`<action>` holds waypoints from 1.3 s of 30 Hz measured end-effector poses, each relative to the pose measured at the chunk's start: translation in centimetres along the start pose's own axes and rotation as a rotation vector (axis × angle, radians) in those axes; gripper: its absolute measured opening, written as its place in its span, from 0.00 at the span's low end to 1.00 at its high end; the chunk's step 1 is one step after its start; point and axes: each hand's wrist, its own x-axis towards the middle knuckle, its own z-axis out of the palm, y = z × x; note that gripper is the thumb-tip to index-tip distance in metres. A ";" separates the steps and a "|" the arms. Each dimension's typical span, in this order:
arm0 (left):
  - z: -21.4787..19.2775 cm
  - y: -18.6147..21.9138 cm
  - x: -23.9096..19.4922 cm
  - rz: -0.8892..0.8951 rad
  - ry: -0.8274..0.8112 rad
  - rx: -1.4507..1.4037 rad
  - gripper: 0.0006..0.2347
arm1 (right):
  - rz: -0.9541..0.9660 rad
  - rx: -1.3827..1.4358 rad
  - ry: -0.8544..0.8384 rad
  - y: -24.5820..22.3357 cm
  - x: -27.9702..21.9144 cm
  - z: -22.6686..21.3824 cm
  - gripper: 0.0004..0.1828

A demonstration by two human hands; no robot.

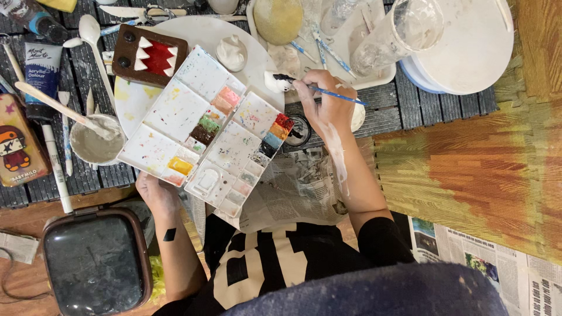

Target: The person paints a small white clay figurine using a fine brush and black paint from a palette. They repeatedly dip the brush into a water container to clean it and continue applying black details to the figurine's head and body.

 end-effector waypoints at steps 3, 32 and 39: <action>0.0 -0.1 0.0 -0.008 0.008 -0.008 0.13 | -0.044 -0.044 0.019 -0.1 0.3 -0.1 0.11; -3.4 -2.5 -0.1 -0.059 -0.005 -0.001 0.10 | 0.105 0.375 -0.081 0.6 -9.0 -0.6 0.07; -3.5 -2.6 -0.5 -0.072 -0.008 -0.020 0.10 | 0.089 0.190 -0.277 -1.3 -9.0 -1.2 0.10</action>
